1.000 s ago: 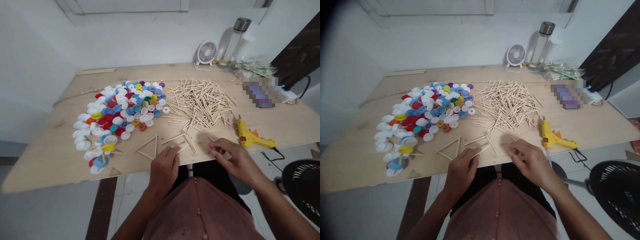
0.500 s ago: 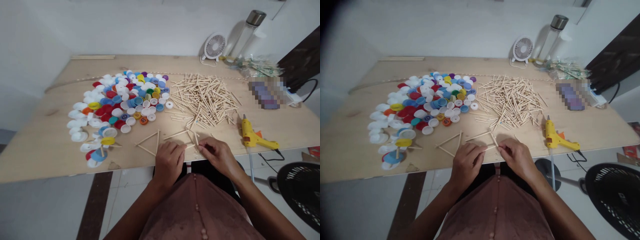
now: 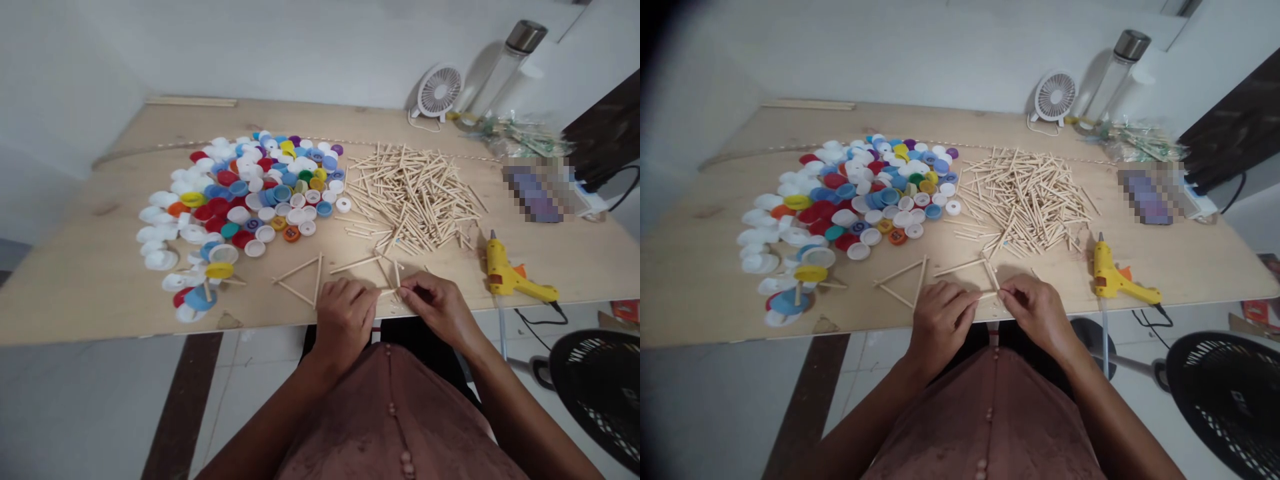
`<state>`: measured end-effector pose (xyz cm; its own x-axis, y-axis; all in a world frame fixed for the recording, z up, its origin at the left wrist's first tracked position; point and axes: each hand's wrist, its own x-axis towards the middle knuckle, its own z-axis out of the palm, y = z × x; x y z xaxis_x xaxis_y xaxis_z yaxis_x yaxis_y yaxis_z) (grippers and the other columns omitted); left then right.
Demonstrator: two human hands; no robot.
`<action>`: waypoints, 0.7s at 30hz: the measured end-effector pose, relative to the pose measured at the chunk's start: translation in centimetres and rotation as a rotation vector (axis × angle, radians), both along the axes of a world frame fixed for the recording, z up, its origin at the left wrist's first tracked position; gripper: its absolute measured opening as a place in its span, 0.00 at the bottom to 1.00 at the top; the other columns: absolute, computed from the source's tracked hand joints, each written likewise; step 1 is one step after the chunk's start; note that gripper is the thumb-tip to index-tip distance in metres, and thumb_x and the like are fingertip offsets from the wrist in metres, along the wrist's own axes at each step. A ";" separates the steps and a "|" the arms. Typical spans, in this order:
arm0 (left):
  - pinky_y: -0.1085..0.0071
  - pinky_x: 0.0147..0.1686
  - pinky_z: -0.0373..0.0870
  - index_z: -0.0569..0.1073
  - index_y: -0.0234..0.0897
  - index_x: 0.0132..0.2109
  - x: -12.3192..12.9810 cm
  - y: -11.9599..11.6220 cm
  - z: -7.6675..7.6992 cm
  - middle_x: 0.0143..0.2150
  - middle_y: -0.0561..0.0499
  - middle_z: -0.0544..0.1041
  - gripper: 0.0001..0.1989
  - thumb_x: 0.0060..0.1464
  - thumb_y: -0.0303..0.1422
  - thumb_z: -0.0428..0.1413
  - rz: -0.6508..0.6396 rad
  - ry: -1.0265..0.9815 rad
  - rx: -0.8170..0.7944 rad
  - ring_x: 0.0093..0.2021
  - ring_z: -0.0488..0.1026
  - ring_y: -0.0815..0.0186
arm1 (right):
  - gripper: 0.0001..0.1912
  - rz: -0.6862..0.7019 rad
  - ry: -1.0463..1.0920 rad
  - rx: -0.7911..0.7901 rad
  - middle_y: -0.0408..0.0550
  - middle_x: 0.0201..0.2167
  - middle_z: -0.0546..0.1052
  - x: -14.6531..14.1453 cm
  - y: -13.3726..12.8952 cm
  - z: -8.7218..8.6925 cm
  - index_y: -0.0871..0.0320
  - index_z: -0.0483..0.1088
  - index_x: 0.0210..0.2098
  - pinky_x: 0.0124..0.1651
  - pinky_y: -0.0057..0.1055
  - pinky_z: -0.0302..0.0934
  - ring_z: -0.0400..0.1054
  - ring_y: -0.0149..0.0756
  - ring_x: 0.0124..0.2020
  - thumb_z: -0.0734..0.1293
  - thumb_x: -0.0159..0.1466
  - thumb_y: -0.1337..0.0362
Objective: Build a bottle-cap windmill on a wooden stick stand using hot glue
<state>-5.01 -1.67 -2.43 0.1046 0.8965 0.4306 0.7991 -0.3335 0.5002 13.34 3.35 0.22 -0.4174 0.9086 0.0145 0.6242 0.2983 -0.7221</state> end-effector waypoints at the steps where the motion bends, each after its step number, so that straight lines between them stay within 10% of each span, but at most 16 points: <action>1: 0.65 0.34 0.59 0.77 0.38 0.37 0.0 0.0 0.0 0.28 0.50 0.74 0.08 0.58 0.27 0.52 0.000 0.004 -0.001 0.33 0.67 0.63 | 0.10 0.003 0.000 -0.003 0.44 0.26 0.75 0.0 0.0 0.0 0.57 0.71 0.31 0.33 0.28 0.60 0.68 0.33 0.29 0.63 0.64 0.59; 21: 0.65 0.33 0.57 0.77 0.38 0.36 0.2 0.1 0.2 0.29 0.50 0.73 0.10 0.59 0.27 0.51 -0.026 0.030 0.022 0.31 0.65 0.63 | 0.10 0.004 0.004 -0.009 0.44 0.25 0.74 0.1 0.0 0.0 0.57 0.72 0.31 0.32 0.27 0.59 0.67 0.33 0.28 0.63 0.64 0.59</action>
<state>-4.77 -1.56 -2.18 0.1407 0.8838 0.4463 0.8047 -0.3646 0.4685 13.42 3.39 0.18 -0.4207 0.9072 0.0082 0.6202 0.2942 -0.7272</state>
